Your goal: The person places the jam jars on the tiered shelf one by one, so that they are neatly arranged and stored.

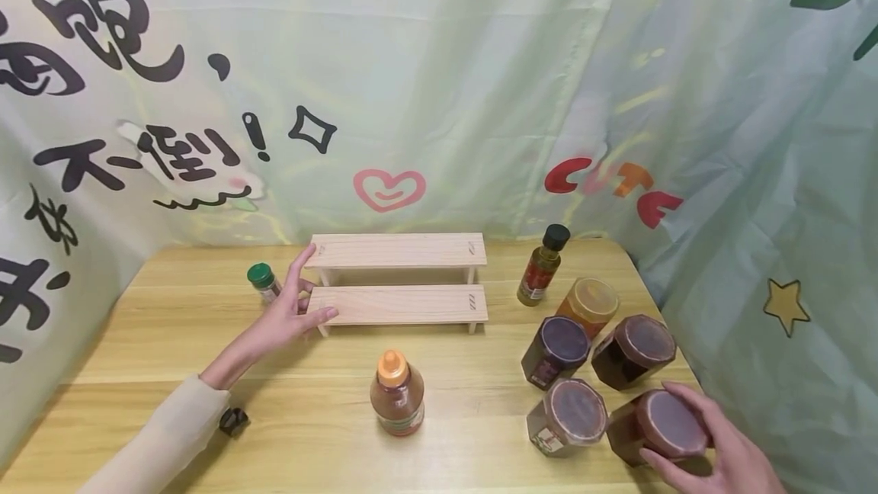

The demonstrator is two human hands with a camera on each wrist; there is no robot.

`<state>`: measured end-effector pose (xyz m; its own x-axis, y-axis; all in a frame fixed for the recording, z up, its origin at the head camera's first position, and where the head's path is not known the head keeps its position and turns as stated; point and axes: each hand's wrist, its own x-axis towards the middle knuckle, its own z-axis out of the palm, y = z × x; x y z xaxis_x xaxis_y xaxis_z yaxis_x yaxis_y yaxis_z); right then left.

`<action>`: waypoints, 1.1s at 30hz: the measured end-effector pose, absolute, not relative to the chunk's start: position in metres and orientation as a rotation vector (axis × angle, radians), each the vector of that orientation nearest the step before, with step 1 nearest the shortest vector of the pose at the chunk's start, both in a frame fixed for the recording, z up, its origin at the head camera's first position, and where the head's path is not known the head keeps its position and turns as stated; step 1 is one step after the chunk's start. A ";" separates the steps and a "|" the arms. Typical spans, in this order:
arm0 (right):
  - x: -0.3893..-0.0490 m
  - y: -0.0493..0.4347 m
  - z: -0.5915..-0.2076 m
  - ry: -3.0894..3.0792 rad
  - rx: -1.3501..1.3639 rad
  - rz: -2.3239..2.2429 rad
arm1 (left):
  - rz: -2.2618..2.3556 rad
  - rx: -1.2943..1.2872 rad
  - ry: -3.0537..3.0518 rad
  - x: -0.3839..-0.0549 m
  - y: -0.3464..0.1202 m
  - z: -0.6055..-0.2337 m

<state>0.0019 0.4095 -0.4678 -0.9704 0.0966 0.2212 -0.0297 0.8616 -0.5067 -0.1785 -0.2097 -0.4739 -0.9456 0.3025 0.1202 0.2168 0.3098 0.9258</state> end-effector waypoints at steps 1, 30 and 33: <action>0.003 0.410 -0.468 -2.784 -0.042 0.765 | 1.734 0.494 2.478 -0.179 -0.209 -0.474; 0.004 0.401 -0.406 -2.731 0.064 0.731 | 1.642 0.507 2.478 -0.182 -0.214 -0.472; 0.000 0.398 -0.396 -2.705 0.097 0.710 | 1.640 0.514 2.485 -0.182 -0.215 -0.472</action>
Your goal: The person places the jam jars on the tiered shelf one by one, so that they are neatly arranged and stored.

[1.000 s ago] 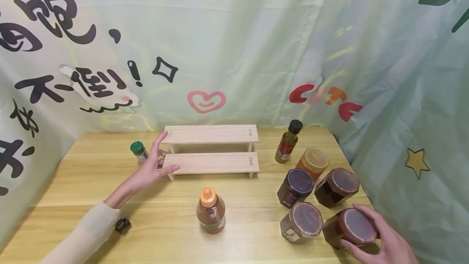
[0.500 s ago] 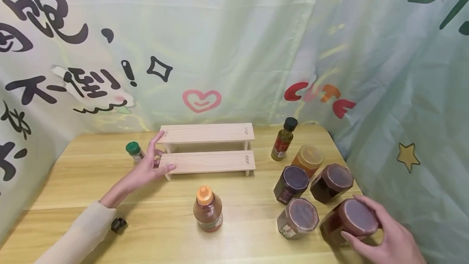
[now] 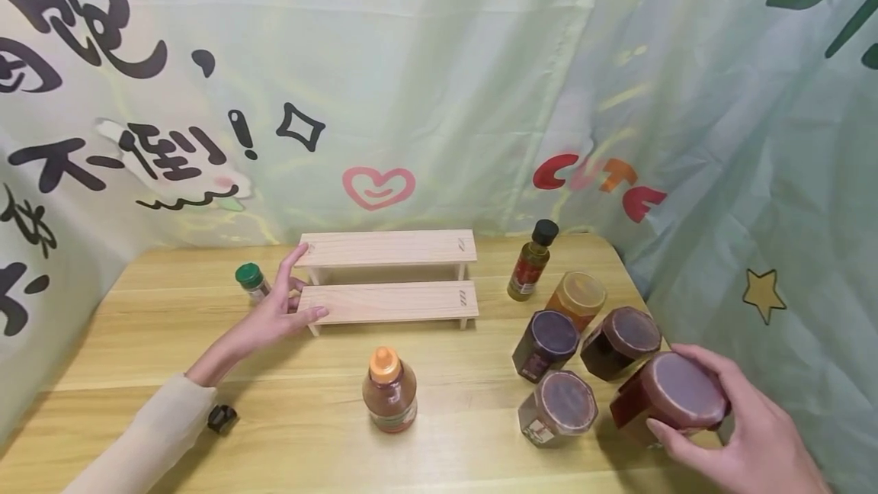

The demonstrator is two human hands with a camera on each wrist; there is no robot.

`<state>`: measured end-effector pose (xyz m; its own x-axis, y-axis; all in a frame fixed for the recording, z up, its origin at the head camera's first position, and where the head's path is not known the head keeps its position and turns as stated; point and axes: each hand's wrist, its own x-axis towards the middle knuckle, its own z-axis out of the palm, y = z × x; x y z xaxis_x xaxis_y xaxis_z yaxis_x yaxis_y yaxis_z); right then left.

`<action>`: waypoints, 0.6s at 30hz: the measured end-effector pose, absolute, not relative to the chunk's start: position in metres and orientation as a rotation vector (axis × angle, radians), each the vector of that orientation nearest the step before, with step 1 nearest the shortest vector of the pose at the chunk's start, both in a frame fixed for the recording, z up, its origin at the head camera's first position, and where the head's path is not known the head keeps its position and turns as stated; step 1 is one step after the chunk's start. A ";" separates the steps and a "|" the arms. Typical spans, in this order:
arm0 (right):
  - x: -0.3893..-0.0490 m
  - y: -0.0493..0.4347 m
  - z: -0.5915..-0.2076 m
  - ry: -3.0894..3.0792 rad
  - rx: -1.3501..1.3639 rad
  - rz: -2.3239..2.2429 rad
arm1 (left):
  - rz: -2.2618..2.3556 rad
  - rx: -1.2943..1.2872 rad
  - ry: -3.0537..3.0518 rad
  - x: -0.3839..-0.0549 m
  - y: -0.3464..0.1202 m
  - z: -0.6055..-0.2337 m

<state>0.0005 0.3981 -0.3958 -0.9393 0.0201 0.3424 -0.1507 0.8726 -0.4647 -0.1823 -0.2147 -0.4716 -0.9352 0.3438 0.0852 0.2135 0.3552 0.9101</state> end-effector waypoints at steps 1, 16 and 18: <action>-0.001 0.398 -0.392 -2.686 0.115 0.709 | 1.641 0.515 2.482 -0.183 -0.214 -0.472; -0.035 0.381 -0.343 -2.488 0.211 0.857 | 1.648 0.563 2.487 -0.184 -0.216 -0.474; -0.041 0.378 -0.338 -2.477 0.207 0.851 | 1.642 0.559 2.495 -0.183 -0.216 -0.474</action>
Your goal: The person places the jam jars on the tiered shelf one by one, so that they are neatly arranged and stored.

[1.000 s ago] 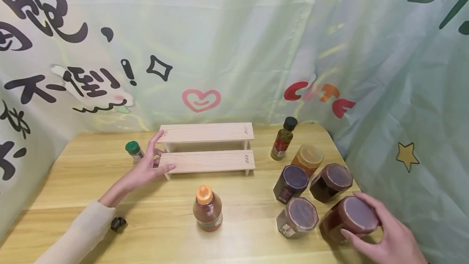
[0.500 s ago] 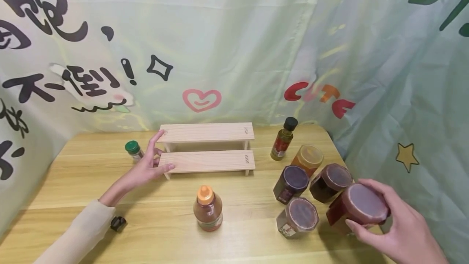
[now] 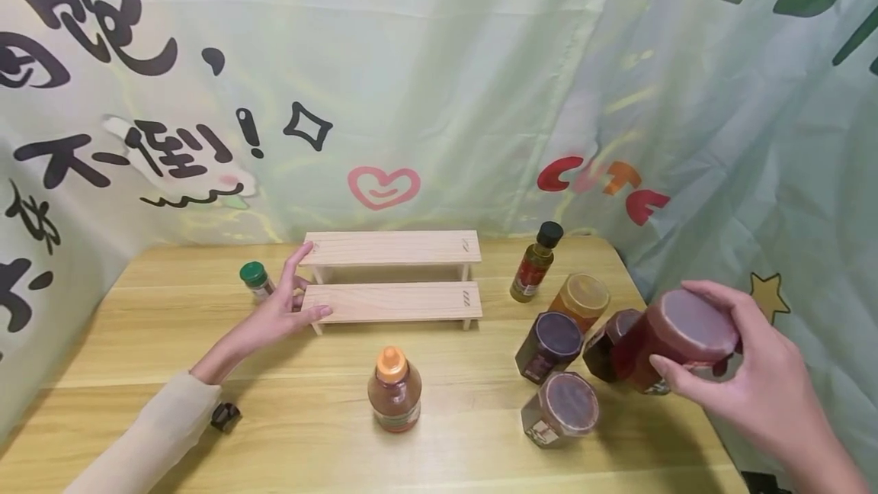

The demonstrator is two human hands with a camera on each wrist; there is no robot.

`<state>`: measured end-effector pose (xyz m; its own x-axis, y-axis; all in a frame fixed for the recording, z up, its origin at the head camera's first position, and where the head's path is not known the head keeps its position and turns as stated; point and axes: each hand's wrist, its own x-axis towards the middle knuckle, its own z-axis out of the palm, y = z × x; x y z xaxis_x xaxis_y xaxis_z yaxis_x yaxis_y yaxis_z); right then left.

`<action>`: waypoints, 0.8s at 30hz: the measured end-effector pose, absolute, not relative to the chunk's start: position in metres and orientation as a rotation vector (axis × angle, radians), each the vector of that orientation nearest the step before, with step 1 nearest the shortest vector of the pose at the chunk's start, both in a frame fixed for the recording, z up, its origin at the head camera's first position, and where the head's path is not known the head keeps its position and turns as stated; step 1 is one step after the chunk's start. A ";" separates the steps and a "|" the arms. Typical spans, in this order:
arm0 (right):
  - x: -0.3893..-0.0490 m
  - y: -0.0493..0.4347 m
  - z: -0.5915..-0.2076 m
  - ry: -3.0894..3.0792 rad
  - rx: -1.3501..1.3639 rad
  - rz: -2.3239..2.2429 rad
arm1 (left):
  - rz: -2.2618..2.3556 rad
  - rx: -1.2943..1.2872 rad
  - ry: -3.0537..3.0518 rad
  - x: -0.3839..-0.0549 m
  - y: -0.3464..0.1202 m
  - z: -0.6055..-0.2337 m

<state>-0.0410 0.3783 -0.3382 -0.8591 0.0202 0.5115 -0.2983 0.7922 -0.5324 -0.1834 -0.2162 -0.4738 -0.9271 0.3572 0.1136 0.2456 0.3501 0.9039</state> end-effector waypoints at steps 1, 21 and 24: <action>-0.044 0.378 -0.336 -2.474 0.203 0.847 | 1.638 0.559 2.497 -0.184 -0.215 -0.474; -0.128 0.328 -0.308 -2.523 0.359 0.945 | 1.637 0.527 2.516 -0.178 -0.216 -0.473; -0.139 0.317 -0.306 -2.537 0.378 0.954 | 1.648 0.525 2.507 -0.180 -0.213 -0.472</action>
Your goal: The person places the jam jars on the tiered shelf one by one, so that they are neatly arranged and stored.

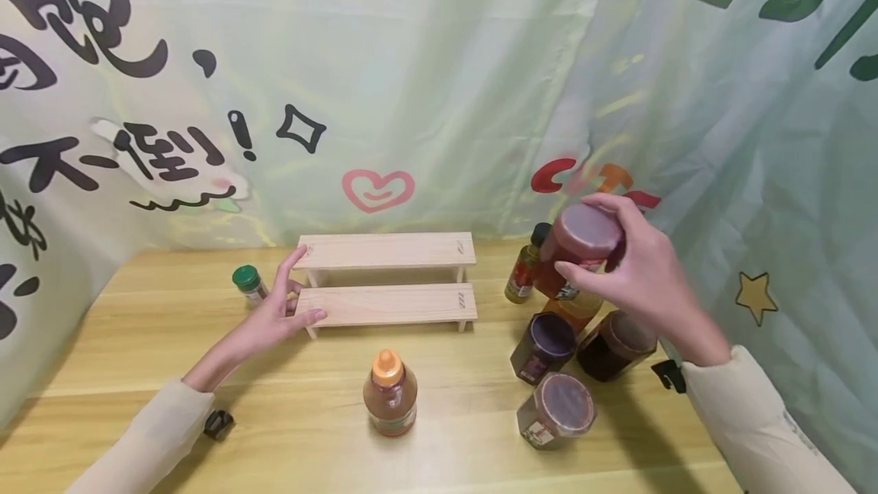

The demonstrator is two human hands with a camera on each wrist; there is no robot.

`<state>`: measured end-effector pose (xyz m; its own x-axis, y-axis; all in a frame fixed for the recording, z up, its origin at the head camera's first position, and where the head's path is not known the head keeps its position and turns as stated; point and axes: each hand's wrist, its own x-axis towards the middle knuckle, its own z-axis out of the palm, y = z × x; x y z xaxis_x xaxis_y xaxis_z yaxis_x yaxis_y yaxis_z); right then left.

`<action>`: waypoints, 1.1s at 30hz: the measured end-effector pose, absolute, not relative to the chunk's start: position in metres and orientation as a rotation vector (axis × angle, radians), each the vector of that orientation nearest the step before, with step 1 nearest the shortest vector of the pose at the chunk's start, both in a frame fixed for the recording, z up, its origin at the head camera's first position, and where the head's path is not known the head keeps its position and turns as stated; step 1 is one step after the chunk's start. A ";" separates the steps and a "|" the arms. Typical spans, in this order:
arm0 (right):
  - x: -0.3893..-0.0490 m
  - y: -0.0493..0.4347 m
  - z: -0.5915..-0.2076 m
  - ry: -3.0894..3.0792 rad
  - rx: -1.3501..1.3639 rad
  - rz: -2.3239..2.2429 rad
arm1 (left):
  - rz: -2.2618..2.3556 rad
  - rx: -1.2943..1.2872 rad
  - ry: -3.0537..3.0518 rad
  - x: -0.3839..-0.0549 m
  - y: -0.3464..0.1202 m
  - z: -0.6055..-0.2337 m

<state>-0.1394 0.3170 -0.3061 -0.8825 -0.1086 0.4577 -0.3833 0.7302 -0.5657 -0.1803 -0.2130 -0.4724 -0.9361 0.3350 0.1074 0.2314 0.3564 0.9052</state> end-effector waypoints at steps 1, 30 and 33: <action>-0.143 0.312 -0.305 -2.541 0.392 0.958 | 1.646 0.524 2.510 -0.181 -0.213 -0.472; -0.231 0.137 -0.325 -2.567 0.702 1.171 | 1.641 0.522 2.523 -0.182 -0.214 -0.474; -0.238 0.119 -0.331 -2.585 0.712 1.163 | 1.647 0.526 2.523 -0.183 -0.215 -0.474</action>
